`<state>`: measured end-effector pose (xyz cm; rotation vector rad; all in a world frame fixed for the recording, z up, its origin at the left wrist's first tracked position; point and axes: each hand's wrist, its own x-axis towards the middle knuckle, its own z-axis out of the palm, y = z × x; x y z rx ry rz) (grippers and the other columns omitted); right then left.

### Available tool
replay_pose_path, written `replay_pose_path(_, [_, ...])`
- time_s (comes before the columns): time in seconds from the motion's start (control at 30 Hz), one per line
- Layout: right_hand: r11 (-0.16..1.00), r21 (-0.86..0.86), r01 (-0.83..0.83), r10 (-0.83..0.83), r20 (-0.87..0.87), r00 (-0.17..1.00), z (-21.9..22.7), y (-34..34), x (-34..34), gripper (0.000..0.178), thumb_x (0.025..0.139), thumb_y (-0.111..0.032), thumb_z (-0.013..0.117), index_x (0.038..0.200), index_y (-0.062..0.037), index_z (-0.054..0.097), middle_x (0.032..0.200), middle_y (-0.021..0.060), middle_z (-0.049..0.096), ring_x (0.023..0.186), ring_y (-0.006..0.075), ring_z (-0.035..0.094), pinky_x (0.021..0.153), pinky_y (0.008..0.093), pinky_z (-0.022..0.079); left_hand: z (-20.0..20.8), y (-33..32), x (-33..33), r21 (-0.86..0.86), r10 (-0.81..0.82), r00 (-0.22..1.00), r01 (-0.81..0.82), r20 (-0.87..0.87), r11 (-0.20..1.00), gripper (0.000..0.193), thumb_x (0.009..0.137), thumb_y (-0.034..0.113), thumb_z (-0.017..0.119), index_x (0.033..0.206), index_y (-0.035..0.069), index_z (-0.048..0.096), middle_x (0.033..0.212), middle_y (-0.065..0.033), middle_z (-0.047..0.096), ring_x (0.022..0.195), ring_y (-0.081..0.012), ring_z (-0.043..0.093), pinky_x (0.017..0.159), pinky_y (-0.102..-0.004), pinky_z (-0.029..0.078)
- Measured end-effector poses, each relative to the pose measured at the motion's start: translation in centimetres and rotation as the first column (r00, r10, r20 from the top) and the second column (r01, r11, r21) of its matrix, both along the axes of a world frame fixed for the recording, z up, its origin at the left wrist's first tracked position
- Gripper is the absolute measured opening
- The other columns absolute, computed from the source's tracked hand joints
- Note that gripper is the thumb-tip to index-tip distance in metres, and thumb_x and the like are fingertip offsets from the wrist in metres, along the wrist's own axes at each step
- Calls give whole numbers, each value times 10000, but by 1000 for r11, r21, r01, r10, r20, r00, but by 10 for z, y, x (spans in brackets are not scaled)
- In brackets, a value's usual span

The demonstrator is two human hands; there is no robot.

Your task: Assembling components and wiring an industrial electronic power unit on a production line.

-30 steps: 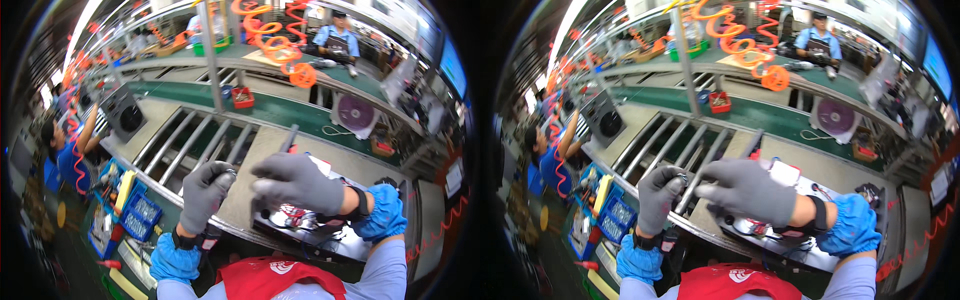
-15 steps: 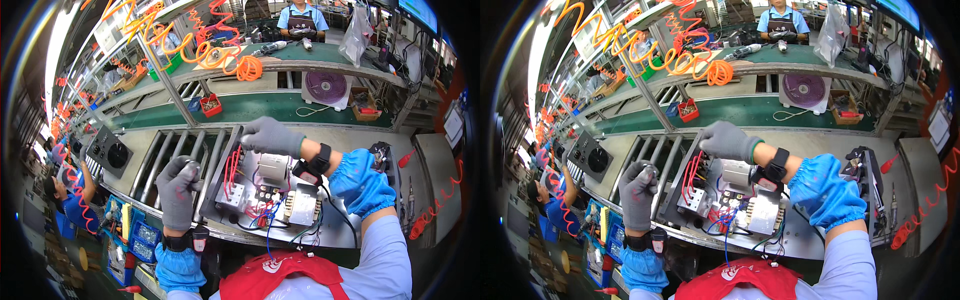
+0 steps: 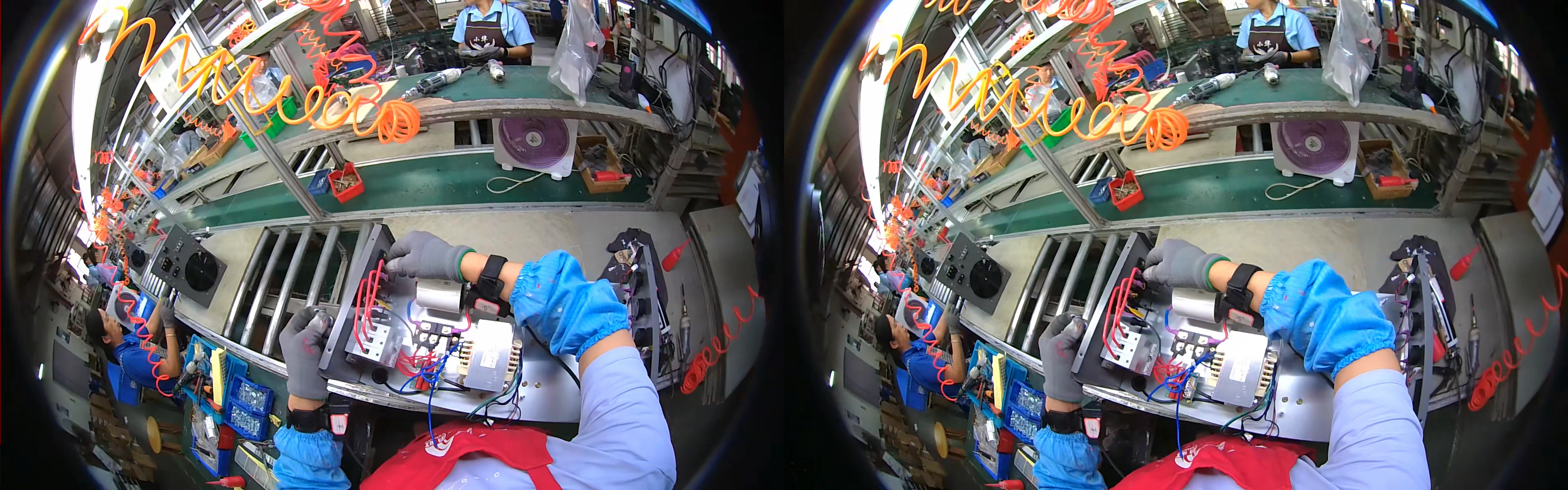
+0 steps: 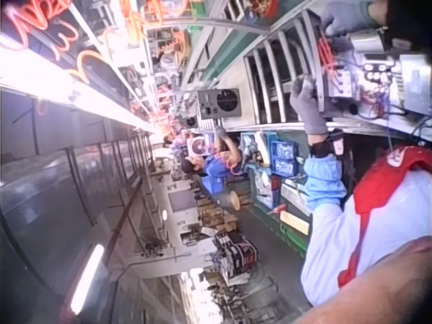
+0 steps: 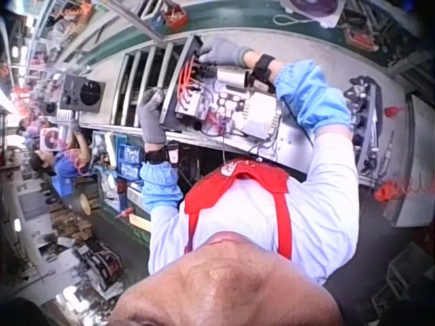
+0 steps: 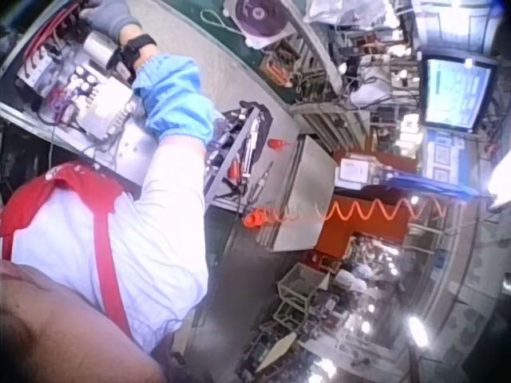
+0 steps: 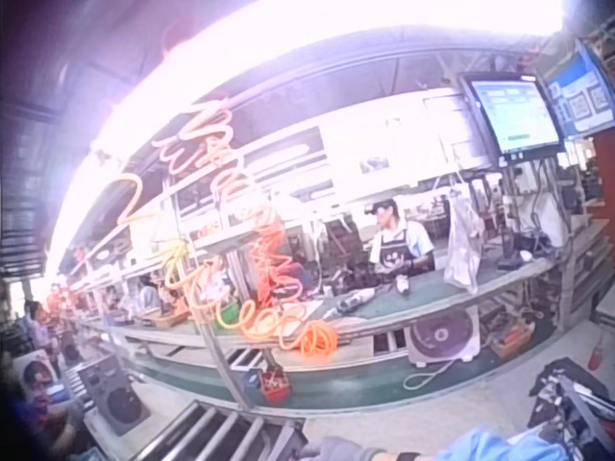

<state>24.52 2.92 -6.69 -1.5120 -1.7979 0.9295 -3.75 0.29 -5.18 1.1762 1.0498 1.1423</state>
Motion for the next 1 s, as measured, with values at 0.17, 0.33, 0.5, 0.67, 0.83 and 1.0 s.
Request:
replay_pose_path(0.17, [997, 70, 14, -20, 81, 997, 2, 1, -1, 365, 812, -346, 624, 978, -30, 703, 833, 172, 675, 766, 294, 650, 717, 389, 500, -2, -1, -2, -2, -20, 999, 20, -29, 1000, 152, 870, 119, 651, 956, -5, 630, 819, -29, 634, 725, -100, 594, 680, -233, 492])
replay_pose_path(0.33, [991, 90, 100, -125, 330, 936, 4, 4, -1, 410, 822, -403, 623, 965, -27, 703, 815, 179, 680, 719, 316, 658, 708, 405, 505, 0, -2, 1, 8, -15, 999, 15, -33, 1000, 151, 870, 118, 648, 956, -5, 630, 823, -26, 632, 728, -100, 595, 685, -235, 494])
replay_pose_path(0.5, [992, -24, 125, -114, 274, 955, -3, 11, -20, 377, 830, -363, 536, 933, -43, 706, 845, 203, 673, 805, 356, 654, 736, 429, 494, 2, -4, 4, 31, 8, 1000, -8, -24, 999, 146, 870, 71, 653, 989, -13, 639, 807, -31, 641, 656, -85, 593, 589, -213, 466])
replay_pose_path(0.67, [996, 64, 63, -80, 316, 945, 9, -2, -14, 362, 837, -345, 517, 945, -52, 699, 835, 196, 672, 801, 346, 649, 740, 435, 493, 10, -8, 6, 36, -9, 999, 11, -51, 999, 141, 872, 97, 633, 974, 0, 633, 802, -19, 633, 712, -86, 590, 646, -215, 477])
replay_pose_path(0.83, [986, 165, 5, -53, 291, 955, 63, -33, -1, 338, 840, -369, 571, 968, -79, 690, 903, 167, 675, 875, 344, 649, 773, 438, 496, 45, -17, 7, 153, -34, 998, 43, -57, 987, 166, 888, 116, 625, 1010, 4, 629, 781, -25, 618, 639, -59, 554, 535, -189, 435])
replay_pose_path(1.0, [921, 337, -195, 213, -19, 977, 93, -78, -43, 360, 863, -362, 629, 1007, -35, 672, 874, 170, 663, 846, 321, 653, 762, 396, 501, 75, -31, 29, 208, -154, 988, 157, -31, 966, 202, 897, 156, 642, 1018, -5, 627, 801, -29, 626, 627, -47, 544, 527, -178, 423])
